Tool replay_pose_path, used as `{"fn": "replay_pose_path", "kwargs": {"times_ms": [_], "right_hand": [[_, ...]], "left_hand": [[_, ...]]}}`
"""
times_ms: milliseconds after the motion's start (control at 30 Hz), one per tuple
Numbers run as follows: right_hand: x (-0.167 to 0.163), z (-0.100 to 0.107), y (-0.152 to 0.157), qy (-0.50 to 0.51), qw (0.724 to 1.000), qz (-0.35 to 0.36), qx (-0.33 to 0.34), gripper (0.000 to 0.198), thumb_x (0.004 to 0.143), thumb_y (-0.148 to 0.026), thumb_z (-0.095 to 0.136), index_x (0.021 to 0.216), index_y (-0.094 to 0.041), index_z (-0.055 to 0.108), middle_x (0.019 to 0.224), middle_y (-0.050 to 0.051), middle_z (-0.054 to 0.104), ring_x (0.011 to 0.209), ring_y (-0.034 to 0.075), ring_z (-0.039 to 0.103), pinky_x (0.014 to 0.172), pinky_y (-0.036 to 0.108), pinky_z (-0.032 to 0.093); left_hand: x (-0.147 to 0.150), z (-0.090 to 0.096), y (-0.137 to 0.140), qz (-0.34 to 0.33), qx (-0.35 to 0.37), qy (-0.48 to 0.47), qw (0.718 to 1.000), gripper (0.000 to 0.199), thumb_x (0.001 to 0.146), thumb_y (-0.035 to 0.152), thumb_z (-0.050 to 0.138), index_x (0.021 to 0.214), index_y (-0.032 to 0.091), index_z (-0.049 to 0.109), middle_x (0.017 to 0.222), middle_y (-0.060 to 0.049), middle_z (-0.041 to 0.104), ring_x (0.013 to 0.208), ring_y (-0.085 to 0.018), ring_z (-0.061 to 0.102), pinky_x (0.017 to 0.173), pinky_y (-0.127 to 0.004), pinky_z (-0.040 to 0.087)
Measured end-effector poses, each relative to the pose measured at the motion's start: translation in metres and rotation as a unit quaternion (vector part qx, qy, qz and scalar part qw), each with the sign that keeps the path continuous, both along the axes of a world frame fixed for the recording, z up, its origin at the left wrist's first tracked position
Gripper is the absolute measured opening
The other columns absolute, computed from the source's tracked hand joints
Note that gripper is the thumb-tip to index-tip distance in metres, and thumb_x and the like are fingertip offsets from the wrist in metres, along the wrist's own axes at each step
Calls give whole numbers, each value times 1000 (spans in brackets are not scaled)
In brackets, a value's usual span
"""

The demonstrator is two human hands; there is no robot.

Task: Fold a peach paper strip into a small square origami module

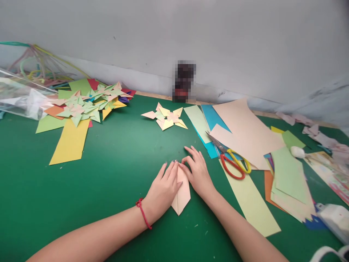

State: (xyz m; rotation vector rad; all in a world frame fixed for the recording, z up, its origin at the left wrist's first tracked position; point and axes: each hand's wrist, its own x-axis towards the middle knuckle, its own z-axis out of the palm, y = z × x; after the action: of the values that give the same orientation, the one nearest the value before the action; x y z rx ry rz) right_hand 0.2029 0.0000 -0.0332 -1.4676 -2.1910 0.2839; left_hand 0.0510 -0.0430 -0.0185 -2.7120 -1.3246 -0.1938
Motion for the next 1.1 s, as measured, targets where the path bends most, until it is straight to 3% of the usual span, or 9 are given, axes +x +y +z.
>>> {"fn": "replay_pose_path", "kwargs": {"times_ms": [133,433,833,1100], "right_hand": [[0,0,0,-9,1000,-4,-7,17,88,-30,41,79,-20,52,130,9,45,128,26,29,102,52,26],[0,0,0,-3,1000,-1,-22,17,88,-31,41,78,-21,52,130,8,46,128,24,30,104,51,23],[22,6,11,-29,990,120,-74,10,86,-28,45,93,-24,52,138,3,37,132,19,22,107,48,17],[25,4,11,-3,989,126,-74,9,85,-28,47,90,-24,52,137,4,38,131,20,25,106,49,19]], "left_hand": [[0,-3,2,-5,3,22,1000,45,92,26,29,125,0,44,131,-19,42,122,-27,40,101,-38,35],[1,2,0,-12,-22,77,997,50,91,29,31,129,-2,37,136,-22,34,125,-32,32,99,-40,35],[0,0,0,-14,-26,74,997,50,92,29,29,131,-1,34,137,-21,32,125,-32,32,98,-40,34],[-1,1,3,-24,-29,61,997,48,91,29,33,128,0,39,136,-21,35,123,-32,35,96,-40,36]]}}
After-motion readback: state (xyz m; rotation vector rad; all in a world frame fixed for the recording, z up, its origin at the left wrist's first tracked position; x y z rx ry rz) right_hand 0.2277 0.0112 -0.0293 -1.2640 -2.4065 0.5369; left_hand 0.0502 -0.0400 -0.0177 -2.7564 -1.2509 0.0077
